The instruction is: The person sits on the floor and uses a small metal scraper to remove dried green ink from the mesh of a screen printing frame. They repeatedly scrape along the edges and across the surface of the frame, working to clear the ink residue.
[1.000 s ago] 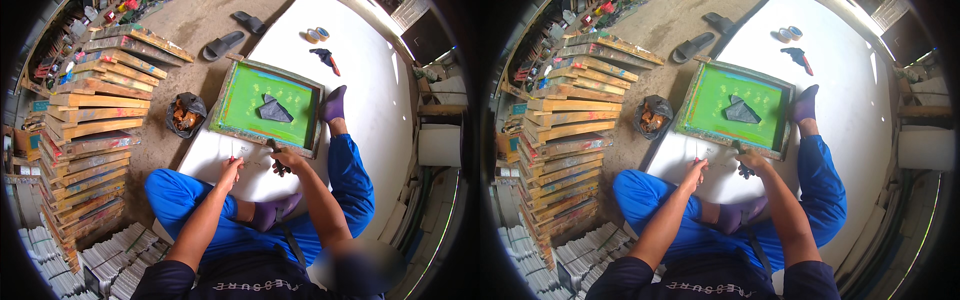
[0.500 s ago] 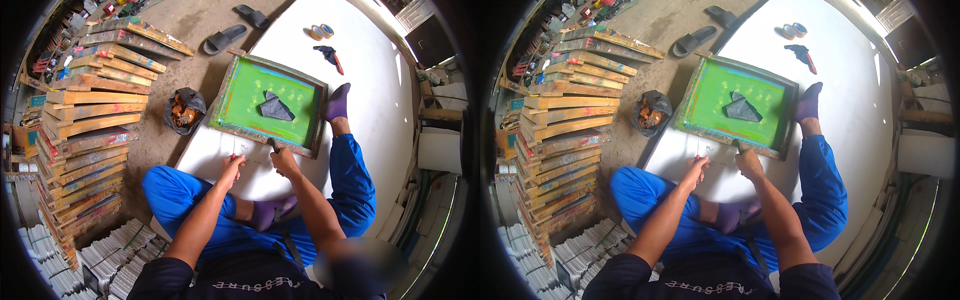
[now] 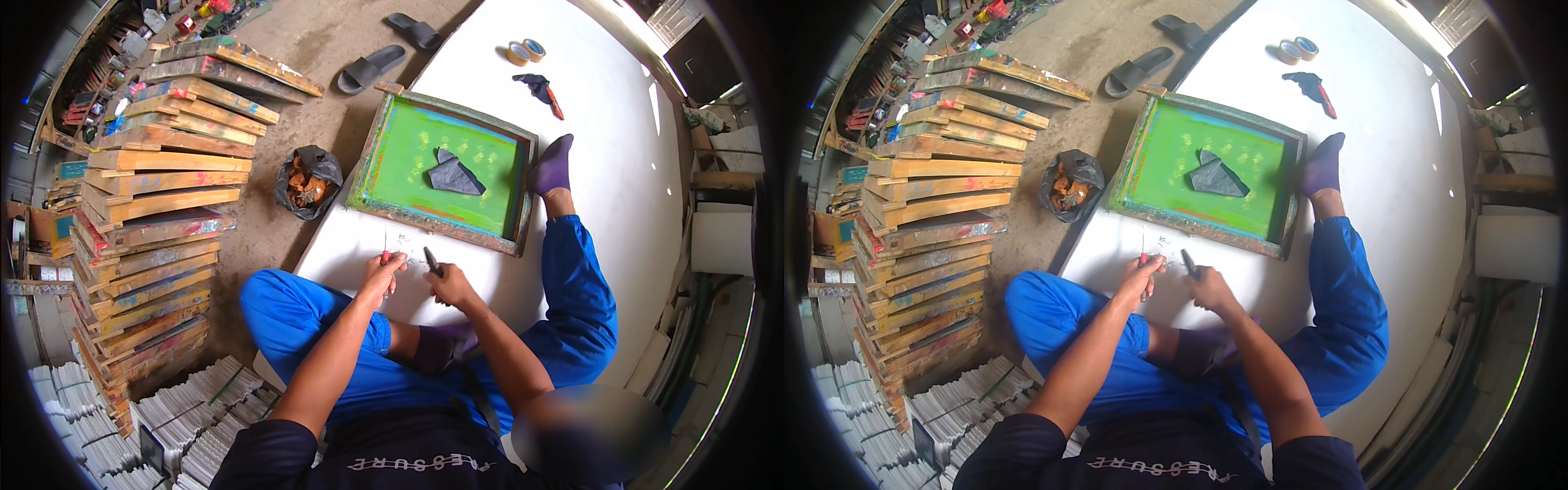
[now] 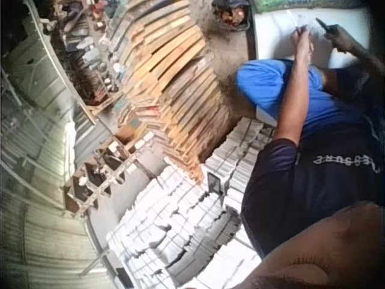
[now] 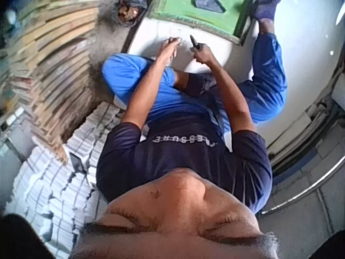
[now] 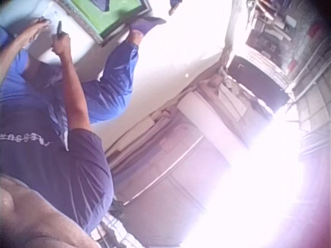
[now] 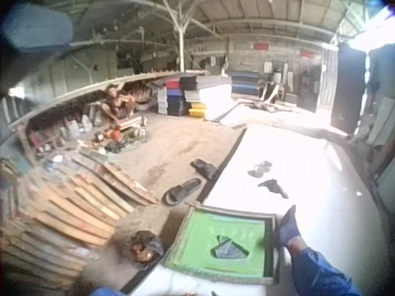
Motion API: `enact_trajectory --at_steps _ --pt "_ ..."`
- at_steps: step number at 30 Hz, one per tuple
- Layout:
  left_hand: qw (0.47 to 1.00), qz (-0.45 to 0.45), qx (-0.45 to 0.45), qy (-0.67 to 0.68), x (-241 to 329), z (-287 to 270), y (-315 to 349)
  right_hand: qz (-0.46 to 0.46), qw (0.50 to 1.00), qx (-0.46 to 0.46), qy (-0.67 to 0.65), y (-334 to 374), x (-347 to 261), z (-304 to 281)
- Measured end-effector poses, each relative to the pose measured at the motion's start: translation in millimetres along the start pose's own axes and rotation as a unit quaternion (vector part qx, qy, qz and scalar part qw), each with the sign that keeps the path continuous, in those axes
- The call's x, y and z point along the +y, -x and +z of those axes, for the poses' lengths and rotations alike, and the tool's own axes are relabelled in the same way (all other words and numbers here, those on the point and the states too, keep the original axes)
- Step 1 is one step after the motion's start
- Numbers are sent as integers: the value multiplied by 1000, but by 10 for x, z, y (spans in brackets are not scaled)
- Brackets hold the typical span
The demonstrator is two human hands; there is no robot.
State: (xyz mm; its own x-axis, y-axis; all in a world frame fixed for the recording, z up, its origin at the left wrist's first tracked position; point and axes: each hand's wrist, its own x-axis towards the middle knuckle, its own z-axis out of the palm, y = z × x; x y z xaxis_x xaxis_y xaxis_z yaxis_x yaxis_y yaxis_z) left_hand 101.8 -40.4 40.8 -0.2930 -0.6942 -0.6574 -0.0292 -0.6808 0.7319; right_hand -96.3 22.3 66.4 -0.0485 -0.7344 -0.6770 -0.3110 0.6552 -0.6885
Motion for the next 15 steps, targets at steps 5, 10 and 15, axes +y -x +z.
enact_trajectory --at_steps 5,10,15 --pt "999 15 -6 28 -17 -23 65 10 994 -100 -50 145 -65 259" --pt "1000 22 -4 17 -32 -74 91 4 988 -131 -81 150 -85 287" --pt "1000 23 -1 17 -42 -73 87 18 984 -159 -73 183 -225 232"
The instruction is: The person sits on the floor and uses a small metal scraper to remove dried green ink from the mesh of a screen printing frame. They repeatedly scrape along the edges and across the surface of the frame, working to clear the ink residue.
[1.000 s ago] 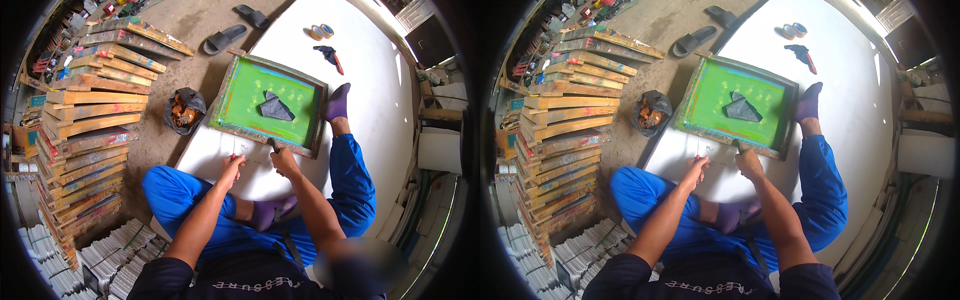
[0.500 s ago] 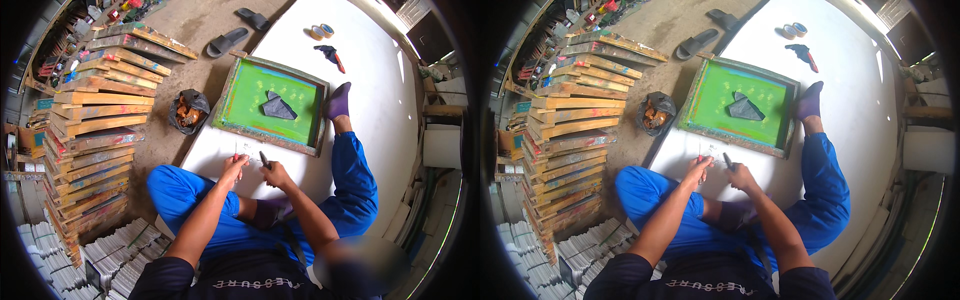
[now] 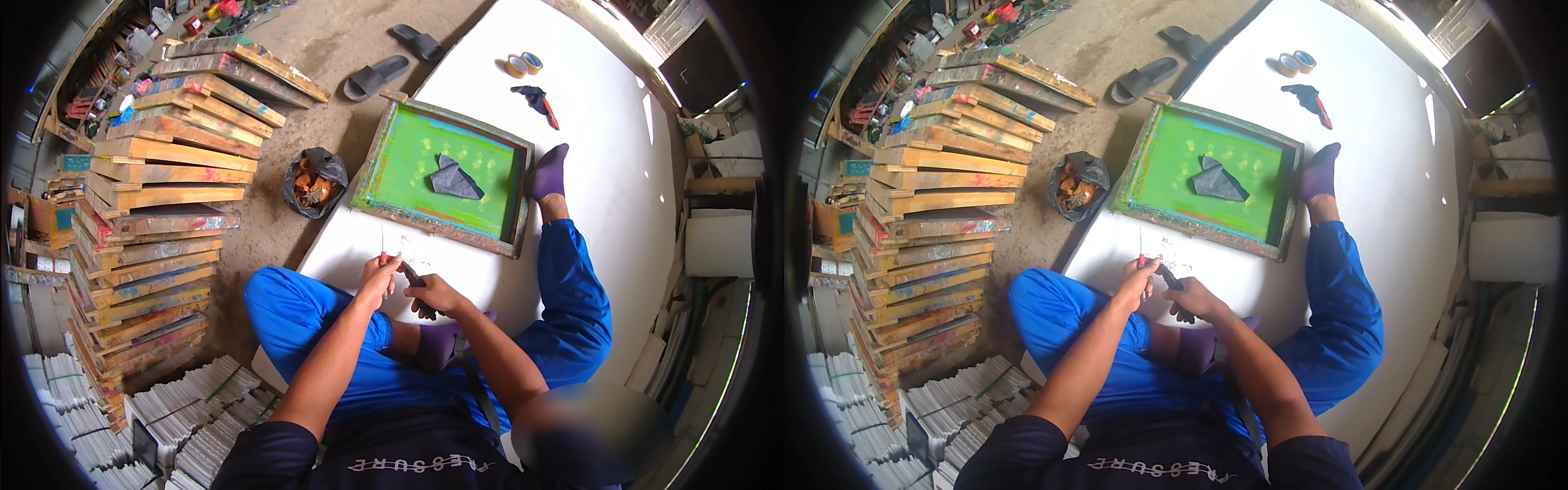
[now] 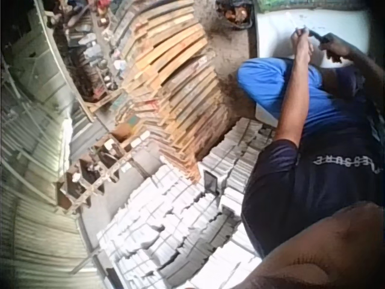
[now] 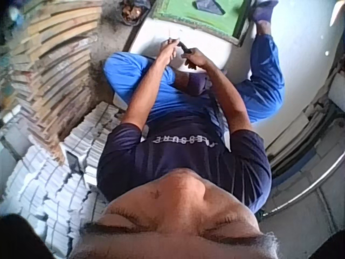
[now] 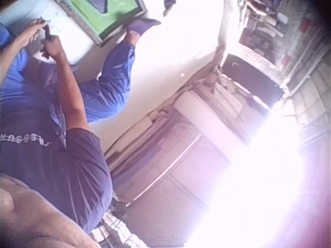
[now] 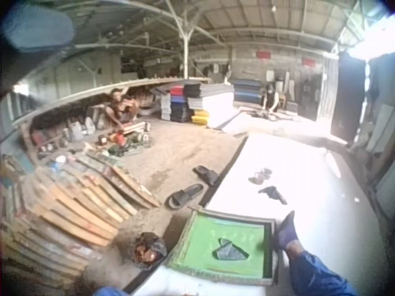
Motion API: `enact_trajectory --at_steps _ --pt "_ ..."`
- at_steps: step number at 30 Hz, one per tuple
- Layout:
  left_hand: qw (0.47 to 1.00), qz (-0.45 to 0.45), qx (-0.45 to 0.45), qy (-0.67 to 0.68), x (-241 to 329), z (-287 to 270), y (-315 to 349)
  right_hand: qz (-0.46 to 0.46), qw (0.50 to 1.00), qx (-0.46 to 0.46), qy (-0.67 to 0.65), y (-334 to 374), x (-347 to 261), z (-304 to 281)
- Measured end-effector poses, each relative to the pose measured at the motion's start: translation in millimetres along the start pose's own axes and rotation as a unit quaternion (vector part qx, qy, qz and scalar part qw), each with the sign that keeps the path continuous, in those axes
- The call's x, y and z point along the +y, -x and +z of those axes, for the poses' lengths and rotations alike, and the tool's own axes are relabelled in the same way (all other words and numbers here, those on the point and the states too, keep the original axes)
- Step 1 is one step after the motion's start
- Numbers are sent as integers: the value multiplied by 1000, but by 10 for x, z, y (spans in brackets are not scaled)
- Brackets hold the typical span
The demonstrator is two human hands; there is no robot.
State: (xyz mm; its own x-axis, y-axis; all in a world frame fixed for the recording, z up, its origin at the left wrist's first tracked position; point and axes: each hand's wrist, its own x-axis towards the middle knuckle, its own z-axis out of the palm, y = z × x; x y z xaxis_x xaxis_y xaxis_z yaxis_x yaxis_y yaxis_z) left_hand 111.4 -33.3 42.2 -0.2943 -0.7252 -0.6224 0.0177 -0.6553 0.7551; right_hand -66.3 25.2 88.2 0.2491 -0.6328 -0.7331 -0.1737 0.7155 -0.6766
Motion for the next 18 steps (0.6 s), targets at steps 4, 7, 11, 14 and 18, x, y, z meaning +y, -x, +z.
enact_trajectory --at_steps 4,7,11,14,18 --pt "999 5 37 -25 2 46 -5 29 997 -47 -49 -72 90 -49" --pt "994 17 91 -61 -80 -11 -67 46 994 -69 -67 -52 32 -105" --pt "982 17 141 -125 -63 -19 -81 54 994 -6 -94 -83 56 -427" --pt "981 14 146 -125 9 13 -48 75 993 34 -81 -64 -97 -693" --pt "986 15 124 -113 18 30 -68 98 993 46 -49 -98 -183 -921"
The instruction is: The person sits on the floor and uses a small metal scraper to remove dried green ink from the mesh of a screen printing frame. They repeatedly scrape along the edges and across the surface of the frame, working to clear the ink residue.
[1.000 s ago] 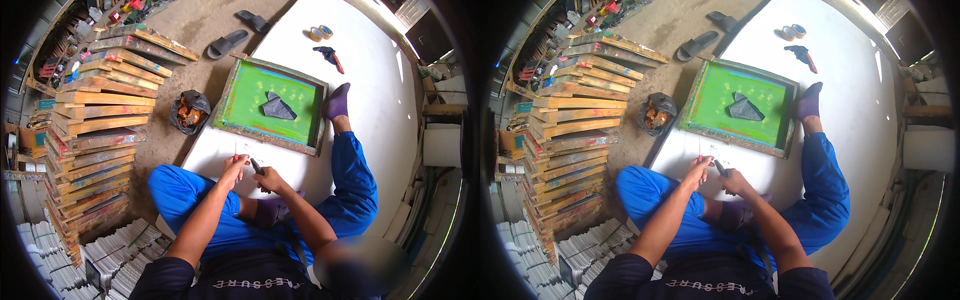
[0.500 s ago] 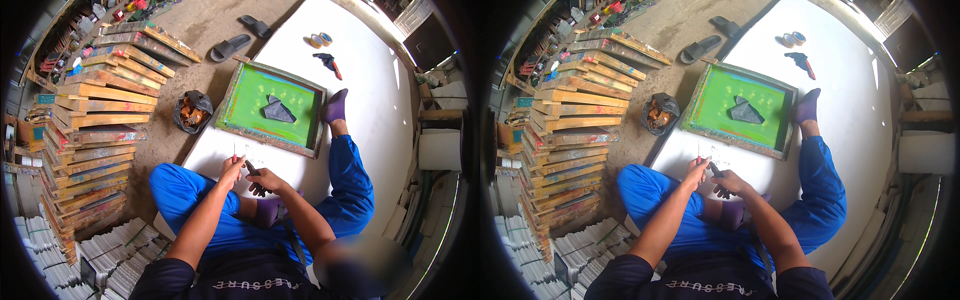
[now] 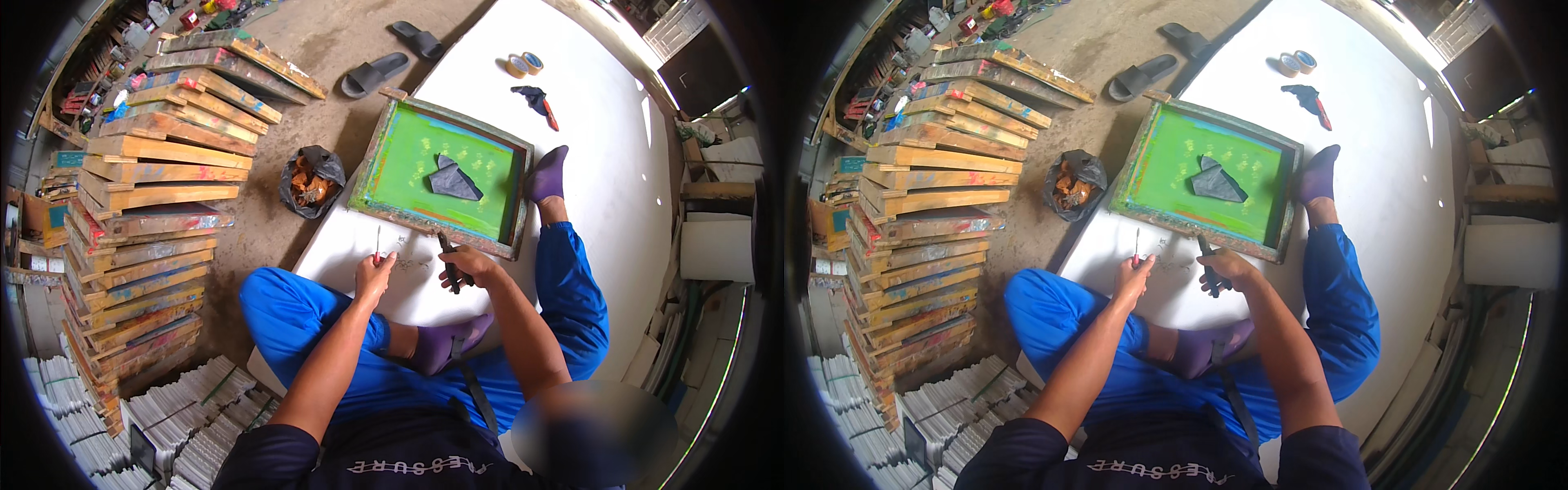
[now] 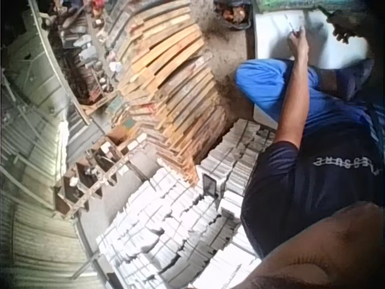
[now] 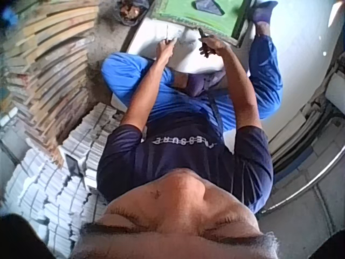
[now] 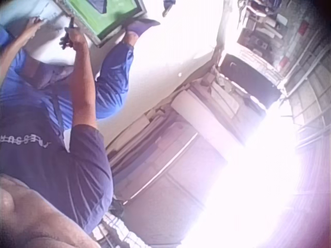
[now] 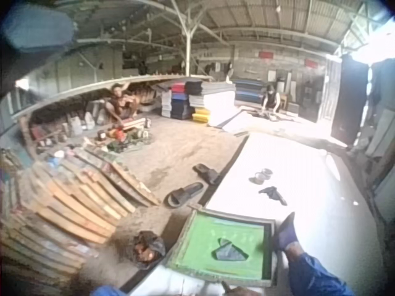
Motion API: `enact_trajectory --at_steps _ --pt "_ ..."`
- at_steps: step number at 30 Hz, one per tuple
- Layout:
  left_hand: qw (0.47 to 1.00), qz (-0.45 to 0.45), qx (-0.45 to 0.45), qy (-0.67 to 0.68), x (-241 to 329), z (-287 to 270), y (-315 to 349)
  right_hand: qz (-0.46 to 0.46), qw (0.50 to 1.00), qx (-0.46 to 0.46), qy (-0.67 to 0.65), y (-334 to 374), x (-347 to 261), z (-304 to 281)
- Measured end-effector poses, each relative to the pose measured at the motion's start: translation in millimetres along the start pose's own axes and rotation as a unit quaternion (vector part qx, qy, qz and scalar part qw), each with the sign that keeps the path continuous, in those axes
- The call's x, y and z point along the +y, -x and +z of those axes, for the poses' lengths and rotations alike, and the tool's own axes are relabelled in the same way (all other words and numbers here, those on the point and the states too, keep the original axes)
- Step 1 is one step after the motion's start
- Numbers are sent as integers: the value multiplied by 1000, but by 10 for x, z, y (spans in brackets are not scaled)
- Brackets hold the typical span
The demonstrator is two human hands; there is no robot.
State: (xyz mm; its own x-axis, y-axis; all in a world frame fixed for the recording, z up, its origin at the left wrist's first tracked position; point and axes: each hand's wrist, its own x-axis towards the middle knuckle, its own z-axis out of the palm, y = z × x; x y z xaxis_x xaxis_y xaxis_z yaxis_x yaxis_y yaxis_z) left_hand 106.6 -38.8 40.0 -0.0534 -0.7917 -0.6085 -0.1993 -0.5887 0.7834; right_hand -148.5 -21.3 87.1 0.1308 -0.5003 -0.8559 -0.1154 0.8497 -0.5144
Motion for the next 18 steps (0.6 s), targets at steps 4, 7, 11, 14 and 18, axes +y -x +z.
enact_trajectory --at_steps 4,7,11,14,18 --pt "1000 2 1 9 20 6 14 -4 1000 5 -9 -9 -49 -75" --pt "1000 2 1 14 32 13 22 5 1000 -5 -2 -54 -53 -128" --pt "1000 -7 -7 28 20 25 5 28 1000 -12 -4 -124 -74 -200" --pt "1000 -5 -7 25 24 25 2 47 999 -23 8 -129 -139 -249" --pt "1000 5 -3 5 56 53 10 97 994 -40 43 -148 -272 -357"
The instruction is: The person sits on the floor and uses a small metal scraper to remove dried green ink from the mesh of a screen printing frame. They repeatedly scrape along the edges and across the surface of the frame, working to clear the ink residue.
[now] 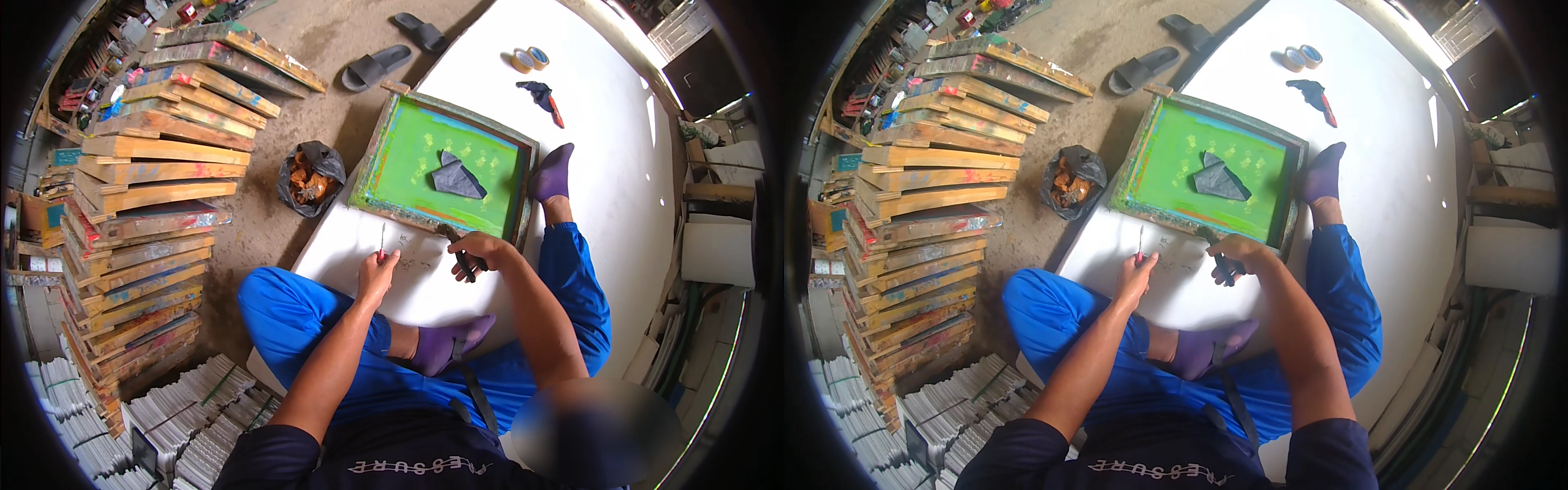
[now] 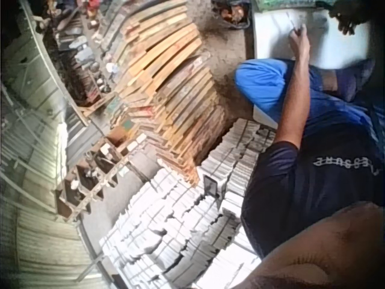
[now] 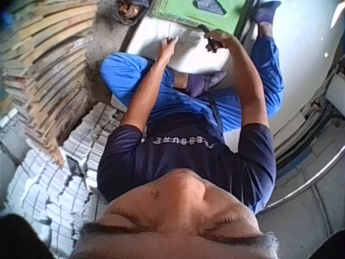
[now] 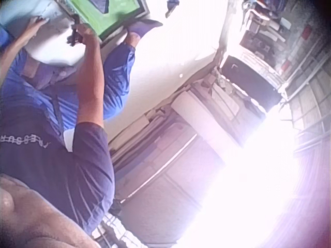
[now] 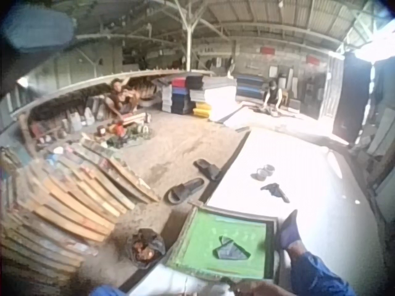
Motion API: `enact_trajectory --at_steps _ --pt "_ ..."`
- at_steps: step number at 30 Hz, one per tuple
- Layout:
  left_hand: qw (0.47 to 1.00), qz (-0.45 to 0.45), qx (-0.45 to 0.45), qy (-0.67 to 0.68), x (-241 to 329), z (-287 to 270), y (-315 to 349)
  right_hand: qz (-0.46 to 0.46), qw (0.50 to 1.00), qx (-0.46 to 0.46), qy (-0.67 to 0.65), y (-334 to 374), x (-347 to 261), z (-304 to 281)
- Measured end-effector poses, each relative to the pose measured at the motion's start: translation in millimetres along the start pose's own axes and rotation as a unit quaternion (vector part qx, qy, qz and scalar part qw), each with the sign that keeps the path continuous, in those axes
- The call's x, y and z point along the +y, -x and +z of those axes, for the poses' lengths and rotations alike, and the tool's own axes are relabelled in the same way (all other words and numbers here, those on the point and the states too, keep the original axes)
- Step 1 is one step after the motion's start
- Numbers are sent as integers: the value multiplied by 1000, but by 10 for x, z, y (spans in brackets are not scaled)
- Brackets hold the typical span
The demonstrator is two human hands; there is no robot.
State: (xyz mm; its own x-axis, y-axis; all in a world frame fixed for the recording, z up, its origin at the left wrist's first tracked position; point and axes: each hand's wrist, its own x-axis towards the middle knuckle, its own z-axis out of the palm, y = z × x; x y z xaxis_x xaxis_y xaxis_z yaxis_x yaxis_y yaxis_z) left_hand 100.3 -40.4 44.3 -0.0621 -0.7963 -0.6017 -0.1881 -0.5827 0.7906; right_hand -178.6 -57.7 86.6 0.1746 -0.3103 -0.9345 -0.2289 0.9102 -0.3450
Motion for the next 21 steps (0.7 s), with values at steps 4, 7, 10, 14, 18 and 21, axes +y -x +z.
enact_trajectory --at_steps 4,7,10,14,18,21 --pt "999 10 5 -33 1 16 -45 21 998 13 56 94 -161 -21" --pt "999 21 2 -33 -20 56 -83 0 996 69 61 73 -97 57" --pt "1000 14 -3 -18 -1 78 -78 -28 988 150 32 38 17 326" --pt "999 -9 -38 9 9 72 -70 -67 980 187 15 -26 112 498" --pt "998 -27 -45 29 15 74 -80 -81 975 206 29 -50 150 551" --pt "998 -31 -48 34 16 60 -92 -86 960 257 67 -123 206 644"
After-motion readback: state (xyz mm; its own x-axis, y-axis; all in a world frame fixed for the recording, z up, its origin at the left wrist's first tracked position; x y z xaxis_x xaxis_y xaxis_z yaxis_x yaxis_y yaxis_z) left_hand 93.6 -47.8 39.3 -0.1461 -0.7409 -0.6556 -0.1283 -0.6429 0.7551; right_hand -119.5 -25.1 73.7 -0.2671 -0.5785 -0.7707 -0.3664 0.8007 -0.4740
